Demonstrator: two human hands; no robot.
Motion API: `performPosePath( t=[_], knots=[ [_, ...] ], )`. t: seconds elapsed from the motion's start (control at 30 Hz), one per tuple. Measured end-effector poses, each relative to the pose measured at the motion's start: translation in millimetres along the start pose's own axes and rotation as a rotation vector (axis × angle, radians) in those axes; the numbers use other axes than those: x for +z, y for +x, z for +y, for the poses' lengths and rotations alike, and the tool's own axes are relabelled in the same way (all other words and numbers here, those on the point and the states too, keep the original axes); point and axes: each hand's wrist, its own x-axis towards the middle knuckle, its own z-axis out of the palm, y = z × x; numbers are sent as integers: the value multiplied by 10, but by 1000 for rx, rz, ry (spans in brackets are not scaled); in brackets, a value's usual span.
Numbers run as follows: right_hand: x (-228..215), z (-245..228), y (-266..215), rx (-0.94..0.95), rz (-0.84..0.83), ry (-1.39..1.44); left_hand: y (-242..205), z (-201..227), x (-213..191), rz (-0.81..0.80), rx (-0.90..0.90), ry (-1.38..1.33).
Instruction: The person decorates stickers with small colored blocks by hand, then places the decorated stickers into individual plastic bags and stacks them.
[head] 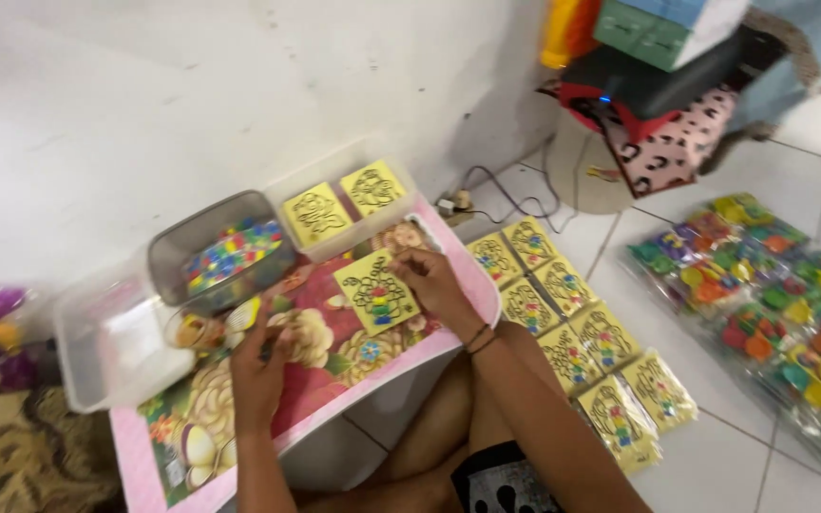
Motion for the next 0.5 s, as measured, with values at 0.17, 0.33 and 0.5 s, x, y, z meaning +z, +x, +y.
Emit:
performPosePath(
  t=[0.17,0.33,0.5],
  knots=[
    [-908,-260,-288,-40,152,-302,-22,20,6,7,-15,-5],
    [-1702,-573,-751,57,376,-355,-27,137,20,8,-85,33],
    [-2404,-371,-1274,173,643,-496,-28,61,50,44,-14,75]
  ],
)
